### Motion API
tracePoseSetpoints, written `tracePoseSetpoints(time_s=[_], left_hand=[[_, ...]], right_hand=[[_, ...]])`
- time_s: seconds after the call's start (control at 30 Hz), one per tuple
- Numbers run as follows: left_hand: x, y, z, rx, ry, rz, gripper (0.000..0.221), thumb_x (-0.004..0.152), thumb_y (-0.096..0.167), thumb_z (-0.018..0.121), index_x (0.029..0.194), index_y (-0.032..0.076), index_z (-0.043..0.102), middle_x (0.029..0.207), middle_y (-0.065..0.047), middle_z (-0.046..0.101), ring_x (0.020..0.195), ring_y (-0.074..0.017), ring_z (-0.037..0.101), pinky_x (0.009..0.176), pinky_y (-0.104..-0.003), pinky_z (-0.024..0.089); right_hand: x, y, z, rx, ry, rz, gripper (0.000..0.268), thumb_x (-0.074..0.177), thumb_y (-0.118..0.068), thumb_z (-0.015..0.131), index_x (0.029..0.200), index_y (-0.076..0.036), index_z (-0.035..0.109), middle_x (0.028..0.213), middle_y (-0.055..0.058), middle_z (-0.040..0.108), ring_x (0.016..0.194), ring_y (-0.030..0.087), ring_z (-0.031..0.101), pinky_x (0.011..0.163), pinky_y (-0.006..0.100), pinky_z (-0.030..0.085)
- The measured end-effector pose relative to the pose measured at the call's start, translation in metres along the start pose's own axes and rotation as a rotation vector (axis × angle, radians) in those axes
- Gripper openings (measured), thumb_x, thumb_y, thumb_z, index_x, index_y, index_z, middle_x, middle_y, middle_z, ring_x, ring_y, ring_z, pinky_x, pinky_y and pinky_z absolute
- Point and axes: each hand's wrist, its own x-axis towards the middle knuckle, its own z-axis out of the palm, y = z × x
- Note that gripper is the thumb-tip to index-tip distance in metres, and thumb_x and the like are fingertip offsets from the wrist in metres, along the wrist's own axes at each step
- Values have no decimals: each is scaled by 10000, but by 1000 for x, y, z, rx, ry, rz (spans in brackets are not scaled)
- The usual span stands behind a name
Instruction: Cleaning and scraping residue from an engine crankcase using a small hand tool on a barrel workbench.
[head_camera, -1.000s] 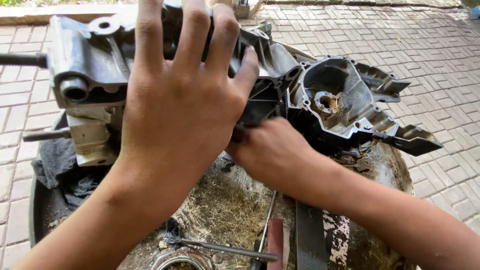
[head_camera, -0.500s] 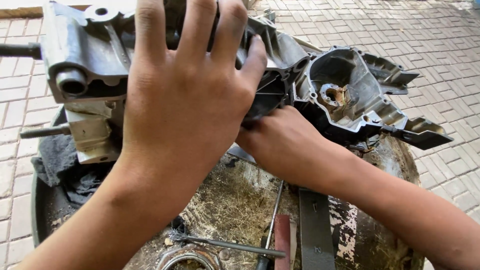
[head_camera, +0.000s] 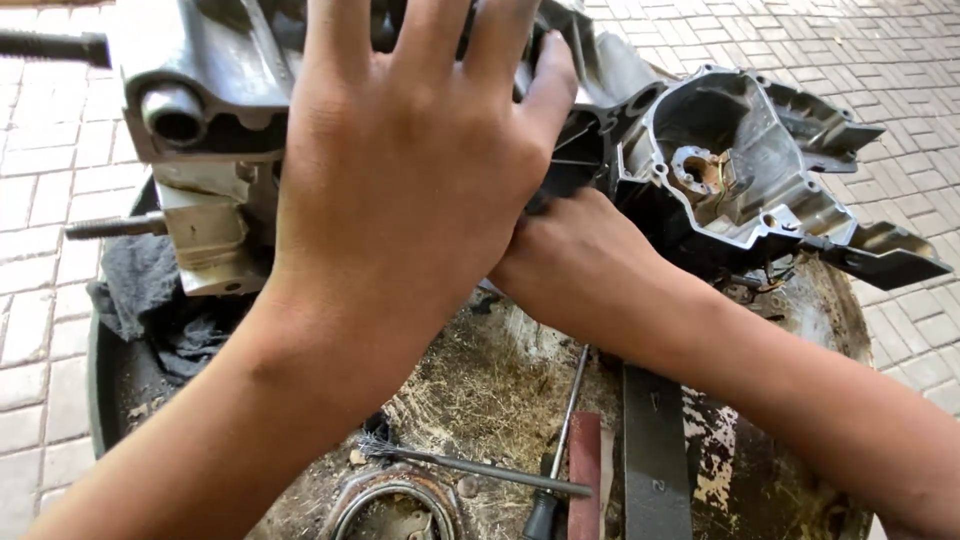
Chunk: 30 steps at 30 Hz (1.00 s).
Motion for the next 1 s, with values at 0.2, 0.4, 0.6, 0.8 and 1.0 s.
tracePoseSetpoints(time_s=[0.2,0.4,0.6,0.8,1.0], left_hand=[[1,-1,-1,-41,25,-2,55,1196,199,909,1231,228,879,1482,-111,587,1340,-293,474,1077,-423,491],[-2,0,-1,-127,-21,18,54,1255,132,936,1303,130,909,1570,-203,562,1438,-372,446,1197,-554,393],[3,1,-3,-90,6,30,14,1290,151,914,1284,164,915,1564,-164,563,1406,-350,485,1152,-535,425],[0,2,-4,-65,-40,46,81,1309,162,998,1343,164,924,1623,-162,555,1461,-357,446,1192,-538,405],[2,3,0,-31,5,34,172,1340,342,971,1351,172,946,1535,-129,637,1379,-315,522,1126,-463,453]], right_hand=[[-2,2,-8,-86,-68,50,143,800,-87,714,664,-131,717,539,55,638,412,279,592,405,415,482],[-5,-15,-20,-18,-119,28,78,918,-81,675,866,-139,667,583,58,572,356,295,538,297,442,421],[-1,-6,-41,93,-241,54,215,1093,-250,556,970,-120,674,565,55,594,348,295,542,313,452,440],[-4,4,-36,177,-264,47,230,1069,-140,604,849,-101,661,504,34,516,342,234,482,348,396,462],[-4,18,-9,160,7,-71,99,865,-22,664,830,-73,742,683,96,687,561,315,618,511,455,534]])
